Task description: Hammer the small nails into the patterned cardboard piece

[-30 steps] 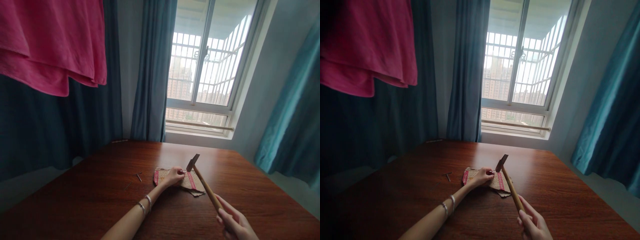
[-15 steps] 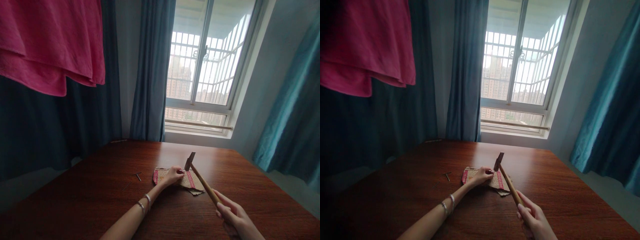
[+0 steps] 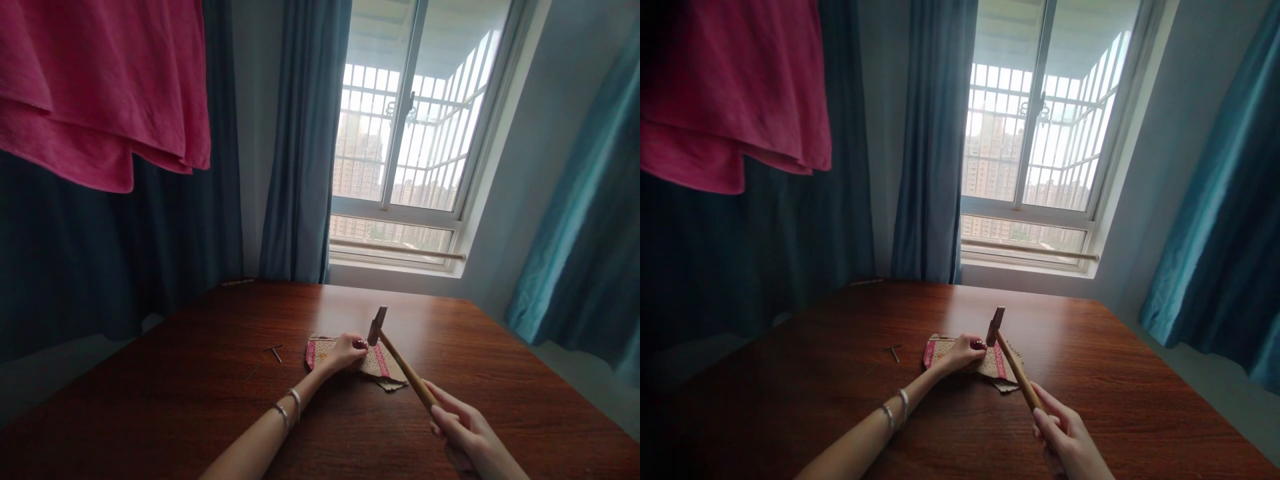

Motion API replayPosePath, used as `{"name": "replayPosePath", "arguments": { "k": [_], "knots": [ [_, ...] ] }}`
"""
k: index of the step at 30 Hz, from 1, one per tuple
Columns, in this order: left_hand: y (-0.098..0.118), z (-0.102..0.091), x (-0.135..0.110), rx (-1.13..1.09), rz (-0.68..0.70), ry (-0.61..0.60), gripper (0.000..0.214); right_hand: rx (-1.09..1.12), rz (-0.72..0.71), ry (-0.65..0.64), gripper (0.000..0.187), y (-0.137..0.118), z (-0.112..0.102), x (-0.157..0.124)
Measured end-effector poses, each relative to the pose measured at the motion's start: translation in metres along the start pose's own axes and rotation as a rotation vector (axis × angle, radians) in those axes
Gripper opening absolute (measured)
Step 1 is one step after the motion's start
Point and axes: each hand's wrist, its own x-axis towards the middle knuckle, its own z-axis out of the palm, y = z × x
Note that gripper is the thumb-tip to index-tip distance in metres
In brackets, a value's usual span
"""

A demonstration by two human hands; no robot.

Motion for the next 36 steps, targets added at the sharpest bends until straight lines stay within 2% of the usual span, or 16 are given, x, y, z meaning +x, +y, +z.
{"name": "replayPosePath", "arguments": {
  "k": [18,24,32,36],
  "knots": [
    [0.001,0.001,0.0,-0.021,-0.005,-0.013,0.02,-0.02,-0.018,-0.023,0.074,0.007,0.0,0.001],
    [0.002,0.0,-0.001,-0.01,-0.004,-0.006,0.02,-0.05,-0.011,0.031,0.076,0.008,0.003,0.0],
    [-0.003,0.001,0.0,-0.021,0.021,-0.006,0.02,-0.016,-0.039,0.009,0.076,0.014,0.004,0.002],
    [-0.001,0.0,-0.001,-0.02,0.014,-0.009,0.02,-0.038,-0.035,0.023,0.082,0.014,0.006,0.0]
  ]
}}
